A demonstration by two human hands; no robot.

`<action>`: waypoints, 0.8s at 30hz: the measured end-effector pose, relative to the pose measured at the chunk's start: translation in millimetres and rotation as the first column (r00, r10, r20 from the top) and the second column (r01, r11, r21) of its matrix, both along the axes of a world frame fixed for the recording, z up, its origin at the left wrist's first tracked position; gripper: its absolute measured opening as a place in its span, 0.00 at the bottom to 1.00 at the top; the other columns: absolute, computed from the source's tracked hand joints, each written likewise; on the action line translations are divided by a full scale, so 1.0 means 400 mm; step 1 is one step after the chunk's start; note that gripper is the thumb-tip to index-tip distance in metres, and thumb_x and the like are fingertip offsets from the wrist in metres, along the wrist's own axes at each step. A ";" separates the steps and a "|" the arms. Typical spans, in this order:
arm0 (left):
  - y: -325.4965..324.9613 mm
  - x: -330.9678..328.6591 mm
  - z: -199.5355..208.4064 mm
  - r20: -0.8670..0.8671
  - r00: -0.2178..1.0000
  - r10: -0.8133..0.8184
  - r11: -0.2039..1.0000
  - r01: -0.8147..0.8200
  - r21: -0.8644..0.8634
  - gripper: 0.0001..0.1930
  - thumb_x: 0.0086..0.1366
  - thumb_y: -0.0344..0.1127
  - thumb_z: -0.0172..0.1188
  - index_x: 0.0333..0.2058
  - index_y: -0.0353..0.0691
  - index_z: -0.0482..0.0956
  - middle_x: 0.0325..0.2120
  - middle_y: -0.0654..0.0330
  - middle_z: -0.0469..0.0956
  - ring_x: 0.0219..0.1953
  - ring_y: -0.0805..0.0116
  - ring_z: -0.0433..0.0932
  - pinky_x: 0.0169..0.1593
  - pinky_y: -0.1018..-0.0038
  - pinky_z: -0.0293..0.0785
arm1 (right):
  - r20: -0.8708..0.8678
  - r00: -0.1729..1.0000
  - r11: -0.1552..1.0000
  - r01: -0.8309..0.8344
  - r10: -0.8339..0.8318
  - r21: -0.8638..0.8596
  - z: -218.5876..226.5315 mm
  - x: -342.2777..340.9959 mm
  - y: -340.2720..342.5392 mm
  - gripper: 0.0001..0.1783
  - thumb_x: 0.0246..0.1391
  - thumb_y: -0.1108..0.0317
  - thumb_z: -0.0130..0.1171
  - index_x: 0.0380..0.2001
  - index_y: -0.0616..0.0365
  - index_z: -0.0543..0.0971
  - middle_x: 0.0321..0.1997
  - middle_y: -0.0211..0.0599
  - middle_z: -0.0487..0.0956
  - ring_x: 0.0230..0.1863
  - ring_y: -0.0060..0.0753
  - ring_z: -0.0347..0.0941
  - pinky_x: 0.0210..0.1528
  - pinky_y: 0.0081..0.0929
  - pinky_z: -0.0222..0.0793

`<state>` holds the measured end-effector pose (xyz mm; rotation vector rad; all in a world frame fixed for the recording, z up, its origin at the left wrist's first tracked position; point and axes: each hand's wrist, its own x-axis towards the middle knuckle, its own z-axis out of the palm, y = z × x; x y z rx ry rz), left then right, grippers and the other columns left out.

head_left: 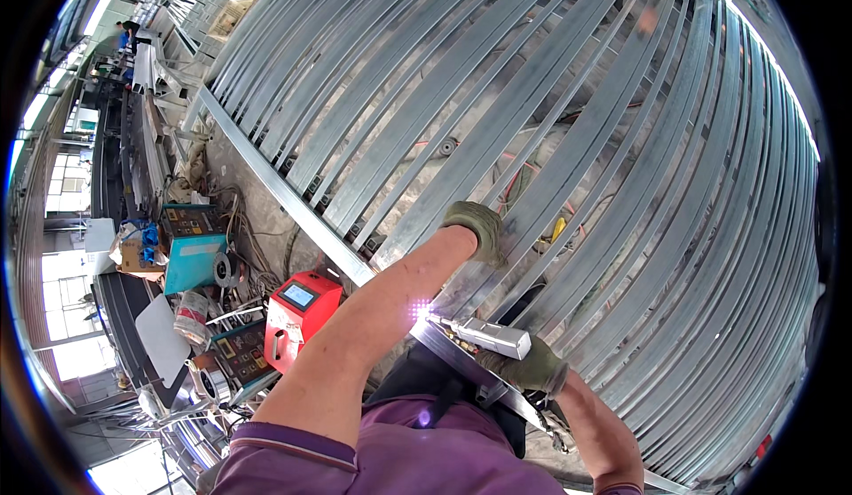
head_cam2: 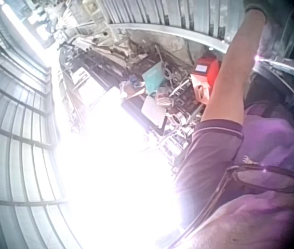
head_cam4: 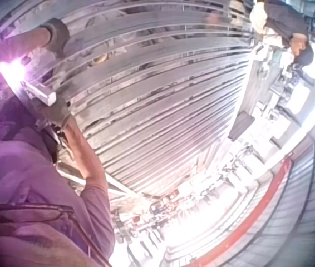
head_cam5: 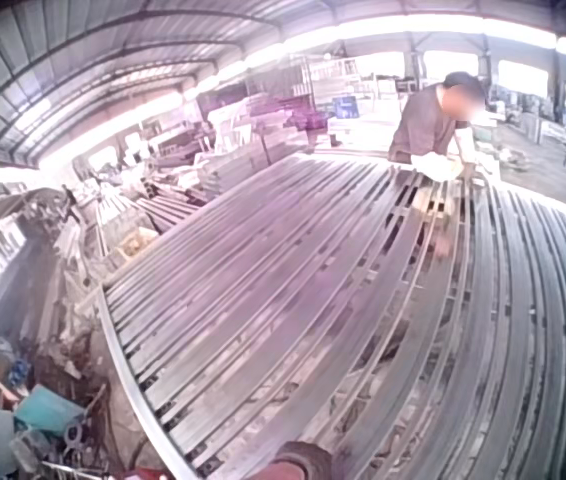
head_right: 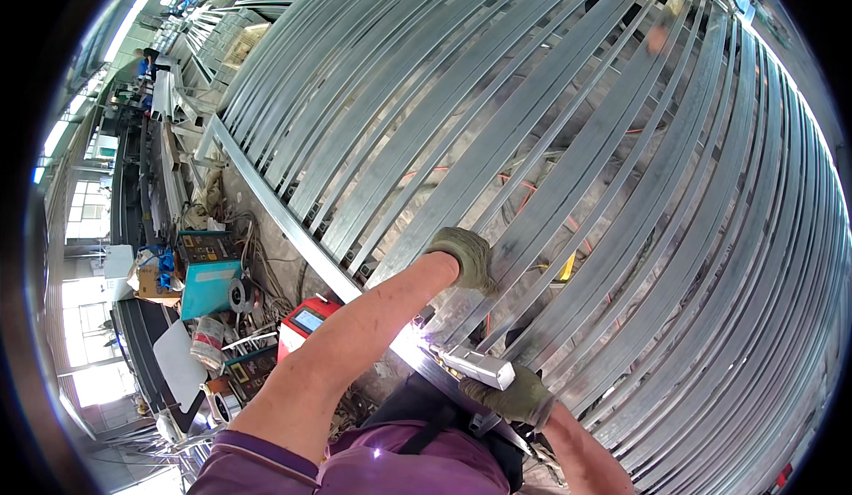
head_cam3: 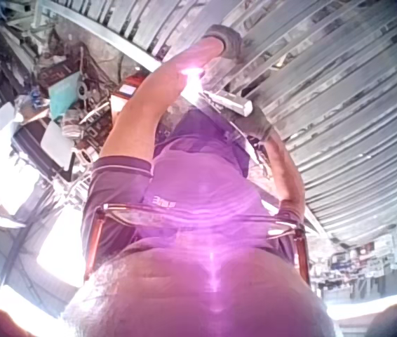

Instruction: The person welds a metal frame using a handheld welding tool, creating bright sparks as they move along the joints. The person wears gloves and a purple shirt while working in a workshop environment.

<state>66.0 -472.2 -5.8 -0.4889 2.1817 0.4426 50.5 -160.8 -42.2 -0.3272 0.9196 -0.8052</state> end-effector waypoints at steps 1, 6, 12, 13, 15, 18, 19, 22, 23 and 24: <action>-0.001 0.003 -0.006 -0.002 1.000 0.003 1.000 -0.003 -0.005 0.38 0.57 0.73 0.71 0.51 0.45 0.92 0.48 0.51 0.91 0.52 0.47 0.89 0.56 0.54 0.83 | -0.034 0.999 0.999 -0.034 0.034 0.001 0.021 -0.006 -0.008 0.30 0.72 0.57 0.67 0.72 0.54 0.75 0.66 0.40 0.84 0.66 0.32 0.81 0.72 0.27 0.76; 0.001 -0.002 0.003 0.007 1.000 -0.006 1.000 0.006 -0.004 0.38 0.57 0.73 0.71 0.52 0.45 0.92 0.49 0.52 0.91 0.53 0.47 0.89 0.56 0.54 0.83 | -0.142 0.987 0.995 -0.085 0.076 -0.058 0.027 -0.002 -0.009 0.29 0.72 0.57 0.67 0.71 0.54 0.76 0.66 0.40 0.84 0.65 0.31 0.81 0.71 0.27 0.77; 0.000 -0.001 0.006 0.021 1.000 -0.004 1.000 0.004 -0.004 0.39 0.57 0.73 0.70 0.53 0.47 0.92 0.50 0.52 0.91 0.53 0.48 0.89 0.57 0.54 0.83 | -0.085 0.996 0.999 -0.032 0.030 -0.026 -0.015 0.007 0.014 0.29 0.73 0.57 0.66 0.71 0.55 0.75 0.65 0.40 0.85 0.64 0.30 0.81 0.71 0.27 0.77; -0.001 -0.004 0.008 0.029 1.000 -0.009 1.000 0.009 -0.005 0.39 0.57 0.73 0.71 0.53 0.47 0.92 0.50 0.52 0.91 0.53 0.48 0.89 0.58 0.54 0.83 | 0.061 0.997 0.998 0.036 -0.040 0.061 -0.012 0.005 0.009 0.29 0.73 0.57 0.66 0.71 0.55 0.75 0.65 0.40 0.85 0.64 0.30 0.82 0.71 0.27 0.77; -0.001 -0.006 0.011 0.033 0.999 -0.009 1.000 0.009 -0.001 0.39 0.57 0.73 0.71 0.54 0.47 0.92 0.50 0.52 0.91 0.53 0.48 0.89 0.58 0.54 0.83 | 0.375 0.885 0.929 0.146 -0.277 0.341 0.002 -0.002 -0.006 0.29 0.73 0.58 0.66 0.71 0.54 0.75 0.64 0.39 0.85 0.64 0.30 0.82 0.71 0.27 0.77; 0.000 -0.004 0.009 0.023 1.000 -0.012 1.000 0.012 -0.002 0.39 0.57 0.73 0.71 0.53 0.47 0.92 0.50 0.53 0.91 0.53 0.48 0.89 0.57 0.54 0.83 | 0.523 0.685 0.801 0.151 -0.507 0.579 0.000 -0.002 -0.009 0.29 0.72 0.58 0.67 0.71 0.54 0.76 0.64 0.38 0.85 0.64 0.31 0.82 0.71 0.27 0.77; 0.002 -0.005 0.007 0.022 1.000 -0.019 1.000 0.019 -0.001 0.38 0.57 0.73 0.71 0.53 0.47 0.92 0.50 0.53 0.91 0.53 0.48 0.89 0.57 0.54 0.83 | 0.434 0.816 0.876 0.168 -0.381 0.452 0.003 -0.003 -0.006 0.29 0.72 0.58 0.68 0.71 0.54 0.76 0.64 0.38 0.85 0.64 0.31 0.82 0.70 0.28 0.77; -0.004 0.002 -0.005 0.045 0.999 -0.007 1.000 0.006 0.005 0.38 0.56 0.73 0.71 0.53 0.46 0.92 0.50 0.53 0.91 0.53 0.48 0.89 0.57 0.54 0.83 | -0.460 0.875 0.960 -0.240 0.148 -0.146 0.067 -0.019 -0.018 0.29 0.70 0.58 0.70 0.70 0.54 0.77 0.64 0.38 0.86 0.64 0.31 0.82 0.70 0.28 0.77; -0.003 -0.002 -0.002 0.050 0.999 -0.004 1.000 0.004 0.004 0.38 0.56 0.73 0.71 0.53 0.46 0.92 0.50 0.53 0.91 0.52 0.48 0.89 0.57 0.54 0.83 | -0.344 0.934 0.981 -0.146 0.095 -0.125 0.054 -0.013 -0.007 0.29 0.70 0.58 0.70 0.70 0.54 0.78 0.64 0.39 0.86 0.64 0.31 0.82 0.69 0.28 0.78; -0.002 -0.006 0.002 0.042 0.999 -0.009 1.000 0.009 0.005 0.38 0.56 0.73 0.71 0.53 0.46 0.92 0.50 0.53 0.91 0.52 0.48 0.89 0.57 0.53 0.83 | -0.224 0.974 0.994 -0.051 0.029 -0.092 0.026 -0.003 0.007 0.30 0.69 0.57 0.71 0.69 0.54 0.78 0.64 0.39 0.86 0.63 0.31 0.83 0.69 0.29 0.78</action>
